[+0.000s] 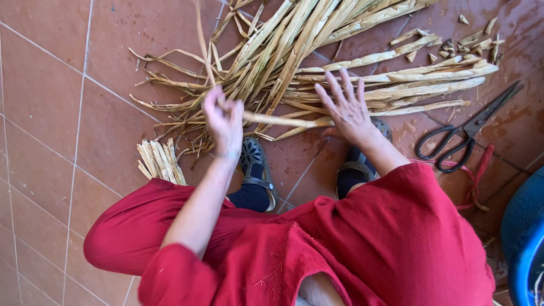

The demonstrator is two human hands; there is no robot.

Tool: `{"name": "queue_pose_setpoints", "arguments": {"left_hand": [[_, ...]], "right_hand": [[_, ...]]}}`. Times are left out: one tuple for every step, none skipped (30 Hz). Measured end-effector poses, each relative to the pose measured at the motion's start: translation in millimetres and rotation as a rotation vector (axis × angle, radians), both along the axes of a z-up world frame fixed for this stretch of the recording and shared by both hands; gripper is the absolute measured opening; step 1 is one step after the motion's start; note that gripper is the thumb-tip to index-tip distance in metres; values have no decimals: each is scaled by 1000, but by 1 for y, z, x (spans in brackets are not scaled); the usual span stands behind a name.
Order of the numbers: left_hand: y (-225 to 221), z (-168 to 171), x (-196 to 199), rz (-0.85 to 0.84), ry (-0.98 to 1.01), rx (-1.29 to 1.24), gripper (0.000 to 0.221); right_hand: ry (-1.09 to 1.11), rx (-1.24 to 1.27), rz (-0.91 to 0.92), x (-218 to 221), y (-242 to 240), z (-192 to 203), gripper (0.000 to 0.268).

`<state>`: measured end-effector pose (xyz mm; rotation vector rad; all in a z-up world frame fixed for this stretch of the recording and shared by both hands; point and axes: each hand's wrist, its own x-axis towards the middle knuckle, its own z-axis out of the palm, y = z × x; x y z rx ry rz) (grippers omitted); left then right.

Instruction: The person sits on a tiled floor and uses scissors to trim the ends of dried plant stalks. They gather bundles, cut the stalks to a uniform length, and place the trimmed pieces into a blue basin of water.

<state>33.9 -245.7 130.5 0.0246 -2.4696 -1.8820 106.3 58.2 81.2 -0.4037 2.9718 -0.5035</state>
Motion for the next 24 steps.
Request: {"name": "queue_pose_setpoints", "arguments": {"left_hand": [[-8,3,21,56,-63,-123,53],[-21,6,40,113,-128,-249,50],[-40,16,55,-105,-413,-548,45],[-55,23,58,-335,-691,-838,43],[-62,23,54,-379,-665,-1004,38],[-69,24,53,-423,-648,-1166,36],[-71,22,49,-468,-628,-1328,36],[-66,17,40,-432,-518,-1291,41],[-54,9,29,-394,-409,-1253,48],[-35,-2,14,-404,-259,-1198,59],[-13,-13,-2,-413,-111,-1140,71],[12,-25,-17,-425,-111,-1165,93],[34,-37,-32,-438,-110,-1191,115],[55,-48,-44,-443,-108,-1200,132],[69,-56,-55,-447,-106,-1208,149],[78,-62,-66,-445,-157,-1216,152],[86,-68,-75,-443,-209,-1224,154],[91,-72,-85,-438,-264,-1229,157],[93,-75,-97,-410,-276,-1245,157],[89,-76,-108,-376,-295,-1265,157],[83,-77,-118,-341,-313,-1285,158],[77,-78,-126,-362,-370,-1278,158],[70,-79,-133,-383,-426,-1270,158],[63,-81,-135,-402,-487,-1266,158]], "right_hand": [[35,119,43,-2,-3,-6,122],[26,80,55,-3,-5,-11,123],[17,42,67,-4,-8,-16,124],[13,7,73,-10,-10,-20,125],[66,45,76,-18,-10,-23,122],[110,81,85,-20,-12,-24,119],[154,117,94,-20,-14,-24,116],[65,74,88,-22,-17,-23,119],[-24,31,81,-24,-18,-21,121],[-109,-6,65,-27,-16,-20,123],[-98,34,63,-31,-16,-19,118],[-92,75,56,-34,-19,-20,114],[-87,115,50,-36,-22,-22,110],[-35,124,47,-36,-24,-25,102],[17,132,44,-36,-25,-28,95],[69,143,41,-34,-24,-32,87],[97,110,41,-33,-25,-37,79],[123,79,45,-32,-24,-39,71],[150,47,49,-30,-24,-41,63],[133,28,57,-28,-24,-46,57],[117,8,64,-25,-25,-50,51],[102,-14,72,-25,-27,-52,45],[101,-46,62,-25,-27,-54,43],[99,-83,54,-23,-30,-55,40]]}}
